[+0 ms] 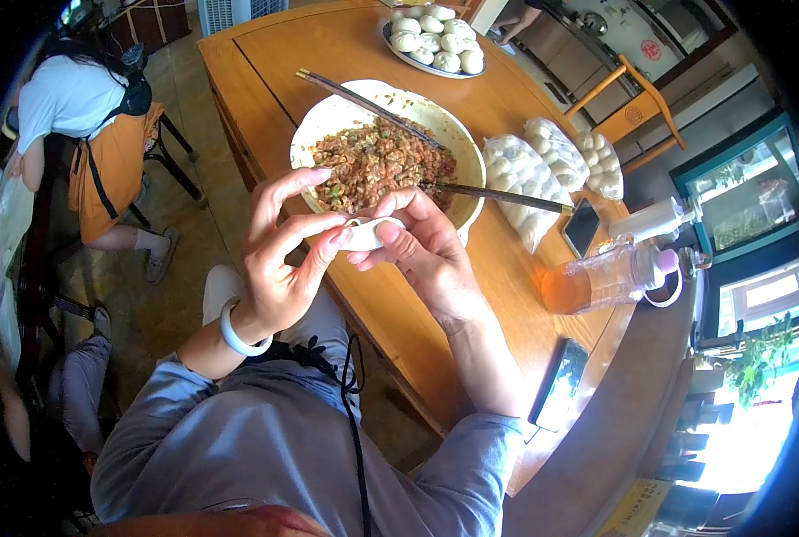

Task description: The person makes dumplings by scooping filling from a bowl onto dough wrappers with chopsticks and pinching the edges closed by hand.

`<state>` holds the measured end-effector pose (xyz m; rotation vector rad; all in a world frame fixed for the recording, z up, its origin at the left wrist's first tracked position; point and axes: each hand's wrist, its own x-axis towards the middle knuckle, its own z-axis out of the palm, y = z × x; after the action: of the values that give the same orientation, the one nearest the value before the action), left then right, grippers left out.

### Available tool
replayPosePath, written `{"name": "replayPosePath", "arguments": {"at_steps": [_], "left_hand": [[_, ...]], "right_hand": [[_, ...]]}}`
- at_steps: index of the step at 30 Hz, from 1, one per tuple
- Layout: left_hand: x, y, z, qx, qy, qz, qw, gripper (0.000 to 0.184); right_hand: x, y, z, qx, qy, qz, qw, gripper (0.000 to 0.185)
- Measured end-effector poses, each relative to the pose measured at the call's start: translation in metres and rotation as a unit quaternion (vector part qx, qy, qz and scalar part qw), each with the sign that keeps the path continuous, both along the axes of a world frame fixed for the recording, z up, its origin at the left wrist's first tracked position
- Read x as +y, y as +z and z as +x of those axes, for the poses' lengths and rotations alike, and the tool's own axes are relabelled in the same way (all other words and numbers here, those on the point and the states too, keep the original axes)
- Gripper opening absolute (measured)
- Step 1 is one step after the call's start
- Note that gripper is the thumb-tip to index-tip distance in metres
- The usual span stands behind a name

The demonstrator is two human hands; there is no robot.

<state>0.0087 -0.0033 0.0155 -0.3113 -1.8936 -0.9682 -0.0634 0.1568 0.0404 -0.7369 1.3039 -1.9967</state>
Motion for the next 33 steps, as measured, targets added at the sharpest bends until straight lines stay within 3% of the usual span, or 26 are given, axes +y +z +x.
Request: {"name": "replayPosePath", "arguments": {"at_steps": [10, 17, 33], "left_hand": [[0.0005, -0.0096, -0.0057, 0.018, -0.009, 0.015, 1.000, 0.012], [0.0039, -0.0017, -0.0021, -0.006, -0.019, 0.025, 0.999, 0.022], [0.0058, -0.0009, -0.0064, 0.032, 0.007, 0.004, 0.999, 0.016]], "right_hand": [[0.0001, -0.0016, 0.0001, 0.009, 0.002, 0.004, 1.000, 0.015], [-0.0004, -0.0030, 0.0004, 0.017, -0.002, 0.007, 1.000, 0.014], [-0.0013, -0.0047, -0.0004, 0.029, 0.005, 0.021, 0.999, 0.014]]}}
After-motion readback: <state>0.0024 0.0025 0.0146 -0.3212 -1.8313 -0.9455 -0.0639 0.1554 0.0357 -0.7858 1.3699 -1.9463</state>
